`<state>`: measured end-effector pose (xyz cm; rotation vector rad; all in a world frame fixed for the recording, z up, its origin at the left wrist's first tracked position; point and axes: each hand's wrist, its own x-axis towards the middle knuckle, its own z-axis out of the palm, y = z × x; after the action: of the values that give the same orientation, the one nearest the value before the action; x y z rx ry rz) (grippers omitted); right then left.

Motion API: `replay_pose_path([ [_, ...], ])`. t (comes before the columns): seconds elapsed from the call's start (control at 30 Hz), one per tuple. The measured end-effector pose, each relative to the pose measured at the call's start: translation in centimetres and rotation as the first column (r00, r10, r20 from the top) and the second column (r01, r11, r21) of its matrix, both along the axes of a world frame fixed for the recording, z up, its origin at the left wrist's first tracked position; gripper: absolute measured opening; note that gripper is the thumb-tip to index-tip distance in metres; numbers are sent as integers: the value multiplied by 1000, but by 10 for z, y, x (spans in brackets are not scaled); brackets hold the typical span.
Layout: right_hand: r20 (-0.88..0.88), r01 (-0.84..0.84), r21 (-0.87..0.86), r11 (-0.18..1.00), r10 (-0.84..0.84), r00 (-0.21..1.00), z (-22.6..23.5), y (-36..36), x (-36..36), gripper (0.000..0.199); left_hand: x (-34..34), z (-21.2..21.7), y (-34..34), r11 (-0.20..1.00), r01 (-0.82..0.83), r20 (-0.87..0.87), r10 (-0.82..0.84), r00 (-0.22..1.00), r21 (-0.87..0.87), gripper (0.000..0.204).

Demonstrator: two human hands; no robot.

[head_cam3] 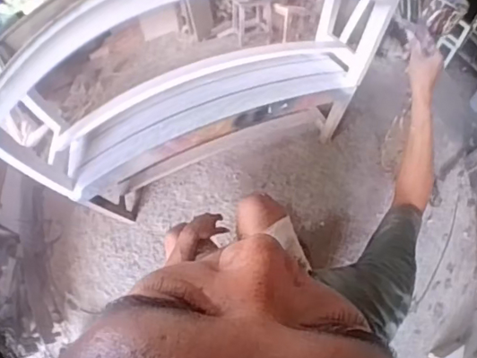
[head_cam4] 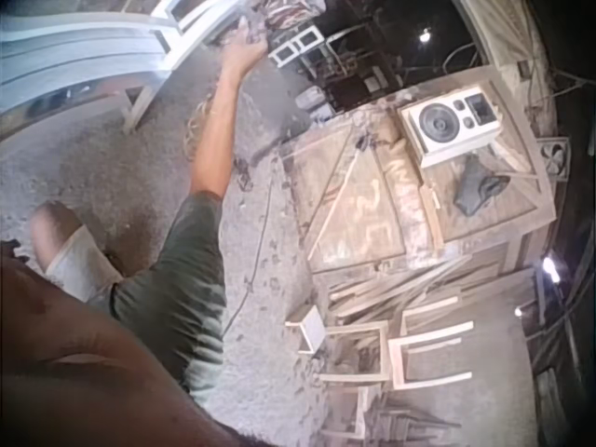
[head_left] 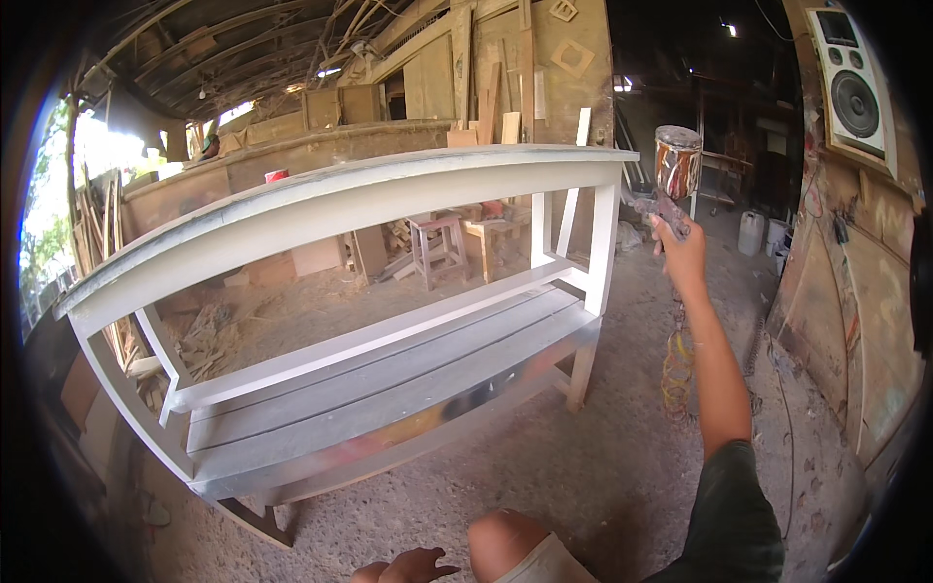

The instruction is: The person uses a spray gun to apply paint to a white wooden table frame and a separate wooden panel.

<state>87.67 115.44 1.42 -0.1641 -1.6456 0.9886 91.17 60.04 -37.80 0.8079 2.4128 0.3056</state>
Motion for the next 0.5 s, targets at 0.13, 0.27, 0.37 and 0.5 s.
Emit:
replay_pose_path([
  [0.13, -16, 58, 31, 998, -58, 998, 0, 17, -4, 26, -1, -6, -2, 1000, 3, -11, -3, 1000, 9, 78],
  [0.27, -98, 154, 53, 987, -148, 984, -7, 32, -17, 30, -1, -2, -1, 999, 6, -76, -8, 997, -37, 63],
  [0.37, -46, 167, -8, 986, -167, 985, -12, 44, -27, 33, -4, 5, -1, 993, 13, 55, -6, 998, -116, 85],
  [0.5, 38, 139, -84, 987, -137, 990, -16, 28, -11, 35, -3, 3, 9, 995, 31, 32, -28, 999, -99, 81],
])
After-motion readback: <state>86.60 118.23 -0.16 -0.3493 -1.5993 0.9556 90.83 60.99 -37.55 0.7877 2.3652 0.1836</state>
